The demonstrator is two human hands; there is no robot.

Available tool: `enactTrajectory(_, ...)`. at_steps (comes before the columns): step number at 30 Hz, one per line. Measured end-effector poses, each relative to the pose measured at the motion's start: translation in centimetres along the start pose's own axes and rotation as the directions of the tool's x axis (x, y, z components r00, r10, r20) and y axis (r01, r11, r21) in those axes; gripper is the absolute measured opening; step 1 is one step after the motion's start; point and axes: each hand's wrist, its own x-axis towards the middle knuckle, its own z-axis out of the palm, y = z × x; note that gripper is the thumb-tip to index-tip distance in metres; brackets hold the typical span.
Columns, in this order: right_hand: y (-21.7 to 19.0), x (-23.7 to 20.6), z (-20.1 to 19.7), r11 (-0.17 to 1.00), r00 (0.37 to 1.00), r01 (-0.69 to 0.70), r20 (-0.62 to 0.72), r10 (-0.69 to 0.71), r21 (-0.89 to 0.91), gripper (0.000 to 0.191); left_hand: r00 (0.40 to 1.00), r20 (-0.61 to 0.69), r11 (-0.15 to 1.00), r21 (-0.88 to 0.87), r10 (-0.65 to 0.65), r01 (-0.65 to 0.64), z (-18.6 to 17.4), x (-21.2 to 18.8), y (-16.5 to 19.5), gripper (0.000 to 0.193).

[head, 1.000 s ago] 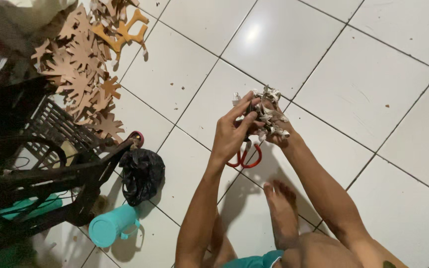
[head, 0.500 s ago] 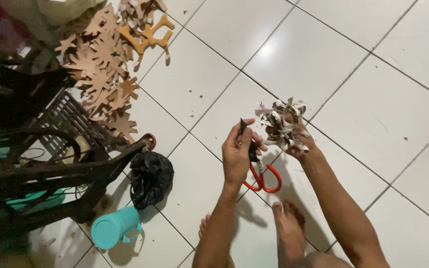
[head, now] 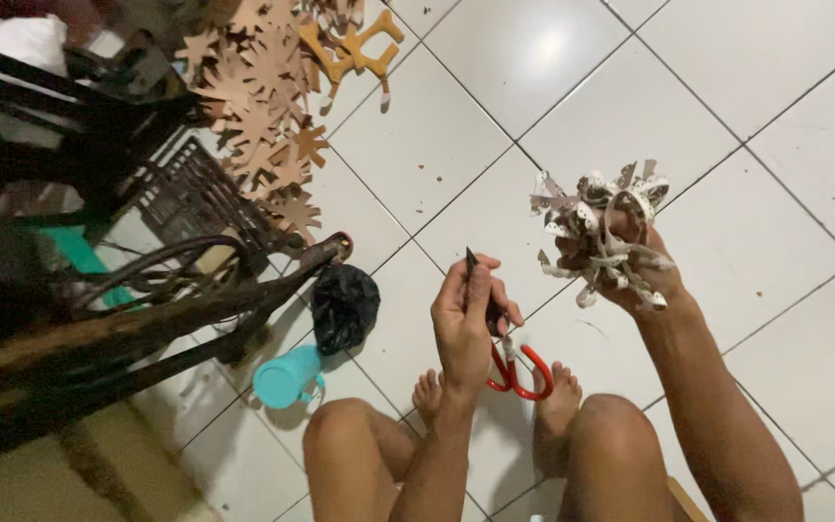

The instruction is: The person sits on the floor sorting leather cutout pieces, gathers a stack of them and ties the stack together with string, then cuts away excess material and trimmings with scissors and places scrap pieces into a black plastic bag on the floor.

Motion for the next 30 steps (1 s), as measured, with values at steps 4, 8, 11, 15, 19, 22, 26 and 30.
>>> enactTrajectory(4,-2.2,-3.5,11.3,0.999,0.993,-0.014,-0.116,0.010,-0.033,0.037,0.998,0.010,0.998,0.004,-0.069,0.069,3.6,-5.3,10.2,0.028)
enactTrajectory(8,-5.0,-7.2,22.6,0.991,0.996,0.001,-0.090,-0.013,-0.131,0.031,0.997,0.056,0.998,0.055,-0.046,0.043,7.8,-11.0,22.4,0.031)
enactTrajectory(11,-6.1,-8.6,30.8,0.984,0.987,-0.047,-0.160,0.019,-0.171,0.036,0.993,0.115,0.979,0.203,-0.021,-0.002,9.0,-14.0,32.3,0.034)
enactTrajectory(15,-5.4,-12.5,41.2,0.917,0.989,-0.135,-0.103,0.104,-0.375,0.031,0.999,0.045,0.923,0.385,-0.018,0.000,8.0,-21.3,42.5,0.037)
enactTrajectory(19,-1.9,-13.1,51.5,0.932,0.923,-0.357,0.135,0.361,-0.052,0.035,0.977,-0.183,0.859,0.512,0.111,-0.002,3.1,-27.1,48.9,0.032)
enactTrajectory(22,1.8,-13.1,57.1,0.875,0.870,-0.475,0.100,0.483,-0.095,0.034,0.922,-0.356,0.899,0.438,0.152,0.020,-1.7,-31.3,50.7,0.028)
enactTrajectory(26,8.6,-11.9,62.8,0.853,0.830,-0.503,0.195,0.522,-0.139,0.042,0.830,-0.538,0.918,0.387,0.149,0.086,-8.4,-35.4,52.2,0.028)
enactTrajectory(30,15.0,-11.7,67.2,0.904,0.839,-0.229,0.397,0.371,-0.362,0.070,0.820,-0.570,0.756,0.559,0.052,0.340,-15.3,-37.9,55.1,0.033)
